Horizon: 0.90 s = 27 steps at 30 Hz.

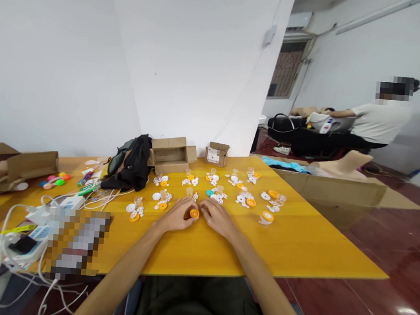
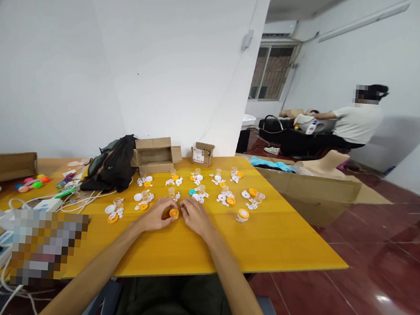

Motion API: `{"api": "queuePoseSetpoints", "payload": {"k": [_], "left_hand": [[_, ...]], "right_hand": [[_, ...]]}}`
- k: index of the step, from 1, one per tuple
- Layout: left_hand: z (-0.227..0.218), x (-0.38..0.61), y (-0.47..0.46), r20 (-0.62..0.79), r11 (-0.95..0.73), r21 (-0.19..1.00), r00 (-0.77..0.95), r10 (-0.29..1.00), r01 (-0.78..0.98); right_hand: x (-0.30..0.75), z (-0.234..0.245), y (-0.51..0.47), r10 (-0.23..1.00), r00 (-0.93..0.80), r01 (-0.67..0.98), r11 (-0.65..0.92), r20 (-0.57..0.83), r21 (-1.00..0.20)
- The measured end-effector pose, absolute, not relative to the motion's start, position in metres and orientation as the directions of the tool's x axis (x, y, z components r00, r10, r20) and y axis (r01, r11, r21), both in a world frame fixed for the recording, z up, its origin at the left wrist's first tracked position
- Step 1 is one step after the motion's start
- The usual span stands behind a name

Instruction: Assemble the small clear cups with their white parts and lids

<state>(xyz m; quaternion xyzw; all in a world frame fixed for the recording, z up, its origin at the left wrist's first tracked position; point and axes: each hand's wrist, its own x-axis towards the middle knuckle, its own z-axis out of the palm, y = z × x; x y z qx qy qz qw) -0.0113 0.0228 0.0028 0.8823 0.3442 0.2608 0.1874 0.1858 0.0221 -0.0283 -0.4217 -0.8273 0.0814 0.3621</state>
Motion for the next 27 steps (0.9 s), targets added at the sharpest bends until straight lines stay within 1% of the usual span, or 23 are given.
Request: {"api": "queuePoseSetpoints", "payload": {"k": [3,7,10,13,16,19,23,27], "left_hand": [[0.003,-0.013,0.022,0.333,-0.695,0.507,0.628,0.704,0.510],[0.005,-0.015,0.022,0.382,-0.696,0.508,0.592,0.710,0.507],[0.005,-0.017,0.027,0.443,-0.661,0.492,0.491,0.750,0.567],[0.002,-0.020,0.033,0.502,-0.603,0.451,0.371,0.781,0.659],[-0.003,-0.022,0.036,0.507,-0.558,0.393,0.334,0.795,0.731],[-0.007,-0.021,0.037,0.472,-0.570,0.365,0.382,0.795,0.736],[-0.012,-0.019,0.038,0.471,-0.608,0.402,0.414,0.779,0.685],[-0.013,-0.018,0.039,0.486,-0.630,0.436,0.421,0.766,0.643]], "right_hand": [[0.186,-0.030,0.023,0.752,-0.369,0.650,0.629,0.547,-0.426],[0.185,-0.032,0.024,0.730,-0.347,0.652,0.639,0.588,-0.408],[0.185,-0.032,0.024,0.704,-0.328,0.664,0.646,0.630,-0.376],[0.184,-0.028,0.022,0.686,-0.335,0.700,0.640,0.646,-0.316],[0.182,-0.024,0.020,0.692,-0.370,0.741,0.623,0.620,-0.252],[0.179,-0.022,0.018,0.719,-0.387,0.777,0.591,0.578,-0.215],[0.176,-0.021,0.018,0.760,-0.398,0.816,0.549,0.514,-0.181],[0.174,-0.021,0.018,0.769,-0.446,0.815,0.560,0.458,-0.147]]}}
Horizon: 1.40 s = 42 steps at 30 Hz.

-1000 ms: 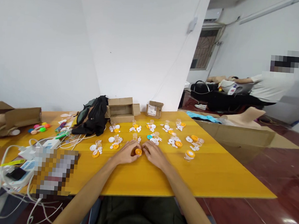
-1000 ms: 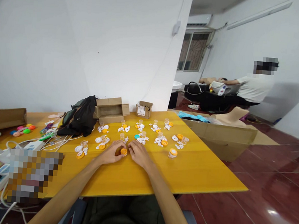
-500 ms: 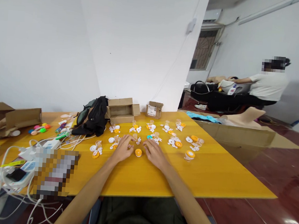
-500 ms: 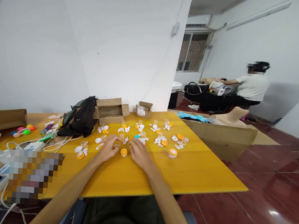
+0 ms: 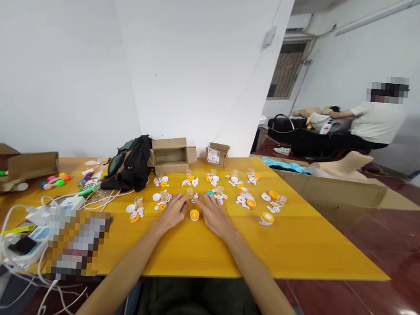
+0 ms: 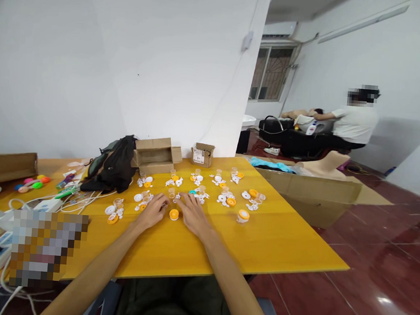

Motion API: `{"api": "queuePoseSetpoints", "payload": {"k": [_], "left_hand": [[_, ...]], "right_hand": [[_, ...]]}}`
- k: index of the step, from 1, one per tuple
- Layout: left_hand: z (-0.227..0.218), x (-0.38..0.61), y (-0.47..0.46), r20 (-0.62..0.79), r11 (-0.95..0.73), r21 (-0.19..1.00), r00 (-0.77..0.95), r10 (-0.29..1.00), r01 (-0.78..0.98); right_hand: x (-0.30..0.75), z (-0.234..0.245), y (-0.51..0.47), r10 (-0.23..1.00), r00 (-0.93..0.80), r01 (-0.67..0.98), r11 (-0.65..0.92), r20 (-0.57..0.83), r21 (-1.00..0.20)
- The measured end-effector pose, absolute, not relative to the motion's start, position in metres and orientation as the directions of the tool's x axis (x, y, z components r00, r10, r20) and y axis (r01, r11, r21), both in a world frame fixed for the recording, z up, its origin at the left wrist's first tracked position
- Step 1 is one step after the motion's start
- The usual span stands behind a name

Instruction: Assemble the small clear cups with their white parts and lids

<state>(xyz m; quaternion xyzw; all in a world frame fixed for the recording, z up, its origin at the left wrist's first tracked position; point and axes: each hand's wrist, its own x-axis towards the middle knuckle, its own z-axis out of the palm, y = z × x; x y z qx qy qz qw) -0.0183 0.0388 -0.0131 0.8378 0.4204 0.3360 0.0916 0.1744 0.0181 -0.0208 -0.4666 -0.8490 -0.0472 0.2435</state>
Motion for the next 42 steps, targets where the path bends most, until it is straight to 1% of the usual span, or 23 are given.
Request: {"api": "queuePoseSetpoints", "payload": {"k": [9,15,18,25,29,33,38,42], "left_hand": [[-0.012,-0.015,0.043,0.474,-0.635,0.550,0.422,0.772,0.543],[-0.013,-0.015,0.045,0.437,-0.615,0.601,0.435,0.788,0.511],[-0.014,-0.015,0.046,0.433,-0.611,0.624,0.435,0.790,0.487],[-0.014,-0.014,0.047,0.443,-0.618,0.646,0.439,0.782,0.448],[-0.012,-0.013,0.045,0.453,-0.622,0.643,0.432,0.780,0.447],[-0.010,-0.012,0.043,0.452,-0.629,0.637,0.445,0.773,0.446],[-0.011,-0.013,0.043,0.452,-0.641,0.610,0.460,0.764,0.466],[-0.013,-0.014,0.042,0.458,-0.641,0.574,0.450,0.767,0.509]], "right_hand": [[0.175,-0.018,0.018,0.749,-0.481,0.791,0.595,0.456,-0.143],[0.176,-0.024,0.021,0.728,-0.461,0.769,0.613,0.506,-0.180],[0.176,-0.027,0.023,0.731,-0.465,0.768,0.614,0.499,-0.184],[0.175,-0.027,0.024,0.715,-0.490,0.764,0.627,0.499,-0.149],[0.176,-0.032,0.027,0.712,-0.468,0.768,0.621,0.523,-0.159],[0.177,-0.038,0.031,0.705,-0.415,0.763,0.614,0.575,-0.202],[0.177,-0.038,0.032,0.712,-0.324,0.728,0.609,0.623,-0.317],[0.175,-0.036,0.030,0.735,-0.268,0.702,0.592,0.623,-0.396]]}}
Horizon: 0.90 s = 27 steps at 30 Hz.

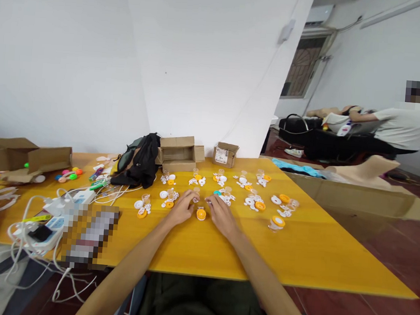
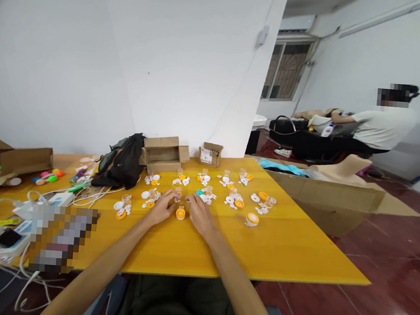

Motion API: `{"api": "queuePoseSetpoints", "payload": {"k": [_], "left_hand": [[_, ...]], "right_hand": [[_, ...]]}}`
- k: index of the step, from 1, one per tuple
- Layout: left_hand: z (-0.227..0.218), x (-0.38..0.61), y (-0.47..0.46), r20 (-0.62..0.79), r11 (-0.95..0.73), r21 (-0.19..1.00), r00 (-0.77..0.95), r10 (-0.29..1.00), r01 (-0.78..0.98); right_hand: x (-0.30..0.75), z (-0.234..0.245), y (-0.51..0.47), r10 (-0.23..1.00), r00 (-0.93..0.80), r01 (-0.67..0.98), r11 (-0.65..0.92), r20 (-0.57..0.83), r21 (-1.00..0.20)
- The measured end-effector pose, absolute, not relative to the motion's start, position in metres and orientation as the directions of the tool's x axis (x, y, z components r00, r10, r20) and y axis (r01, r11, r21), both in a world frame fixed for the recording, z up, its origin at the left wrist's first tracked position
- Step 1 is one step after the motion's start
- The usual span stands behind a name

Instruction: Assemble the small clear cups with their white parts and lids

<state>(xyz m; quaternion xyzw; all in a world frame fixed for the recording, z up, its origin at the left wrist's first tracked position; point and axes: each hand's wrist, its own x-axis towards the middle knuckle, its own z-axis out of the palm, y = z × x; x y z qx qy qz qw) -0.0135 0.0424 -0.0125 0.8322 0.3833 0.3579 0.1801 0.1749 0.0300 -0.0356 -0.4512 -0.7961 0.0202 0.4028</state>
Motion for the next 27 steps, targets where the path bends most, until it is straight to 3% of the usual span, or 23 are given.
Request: {"api": "queuePoseSetpoints", "payload": {"k": [11,22,27], "left_hand": [[-0.017,-0.013,0.043,0.460,-0.623,0.536,0.421,0.781,0.570],[-0.015,-0.013,0.048,0.441,-0.545,0.666,0.320,0.838,0.510],[-0.013,-0.010,0.049,0.422,-0.504,0.777,0.283,0.861,0.377]], "right_hand": [[0.171,-0.036,0.030,0.748,-0.179,0.600,0.598,0.639,-0.532],[0.170,-0.027,0.030,0.758,-0.155,0.504,0.612,0.633,-0.609],[0.171,-0.023,0.029,0.767,-0.176,0.475,0.616,0.617,-0.629]]}}
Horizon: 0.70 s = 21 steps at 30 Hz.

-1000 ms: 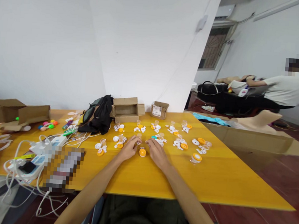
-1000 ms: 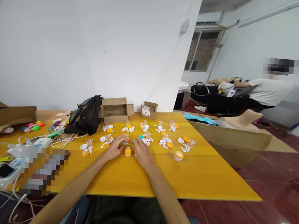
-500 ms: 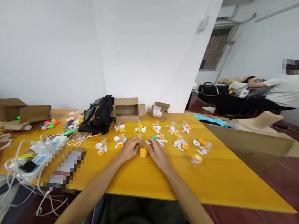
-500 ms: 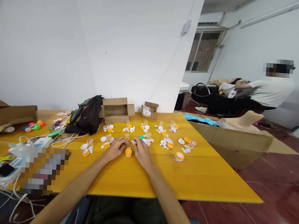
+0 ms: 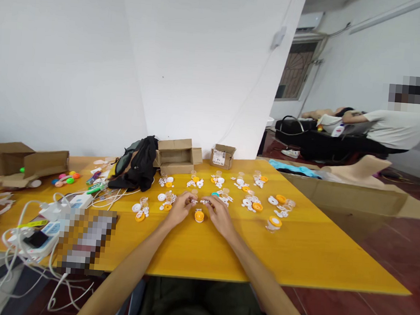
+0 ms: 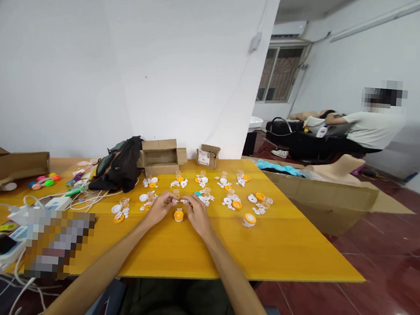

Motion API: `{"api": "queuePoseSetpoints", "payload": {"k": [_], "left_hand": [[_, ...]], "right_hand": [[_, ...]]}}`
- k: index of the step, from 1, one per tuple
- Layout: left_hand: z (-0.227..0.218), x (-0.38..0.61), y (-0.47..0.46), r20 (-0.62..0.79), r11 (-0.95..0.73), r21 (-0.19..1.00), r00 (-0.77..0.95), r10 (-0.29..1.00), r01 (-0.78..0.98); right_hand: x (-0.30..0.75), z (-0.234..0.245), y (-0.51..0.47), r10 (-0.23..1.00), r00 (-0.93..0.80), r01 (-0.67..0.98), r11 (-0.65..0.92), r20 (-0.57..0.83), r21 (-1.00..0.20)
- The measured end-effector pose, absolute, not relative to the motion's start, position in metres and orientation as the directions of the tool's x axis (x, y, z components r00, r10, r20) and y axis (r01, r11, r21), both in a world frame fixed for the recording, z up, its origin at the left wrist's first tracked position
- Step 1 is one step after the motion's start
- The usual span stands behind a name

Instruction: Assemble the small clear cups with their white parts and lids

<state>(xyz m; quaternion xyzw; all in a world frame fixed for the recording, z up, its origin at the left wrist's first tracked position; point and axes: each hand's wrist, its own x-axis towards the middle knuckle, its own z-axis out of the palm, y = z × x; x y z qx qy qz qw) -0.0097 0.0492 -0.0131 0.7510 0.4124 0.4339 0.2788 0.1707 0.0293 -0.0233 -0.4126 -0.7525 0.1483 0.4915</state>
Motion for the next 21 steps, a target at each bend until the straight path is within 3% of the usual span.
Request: {"api": "queuePoseSetpoints", "payload": {"k": [6,14,21], "left_hand": [[-0.0127,-0.0079,0.0507,0.351,-0.423,0.876,0.296,0.888,0.232],[-0.0110,-0.0072,0.0498,0.332,-0.388,0.912,0.315,0.889,0.136],[-0.0107,-0.0076,0.0499,0.280,-0.304,0.952,0.281,0.918,0.045]], "right_hand": [[0.1671,-0.0271,0.0323,0.818,-0.145,0.367,0.567,0.556,-0.738],[0.1680,-0.0295,0.0379,0.891,-0.168,0.069,0.437,0.422,-0.897],[0.1696,-0.0256,0.0376,0.917,-0.202,-0.072,0.336,0.344,-0.939]]}}
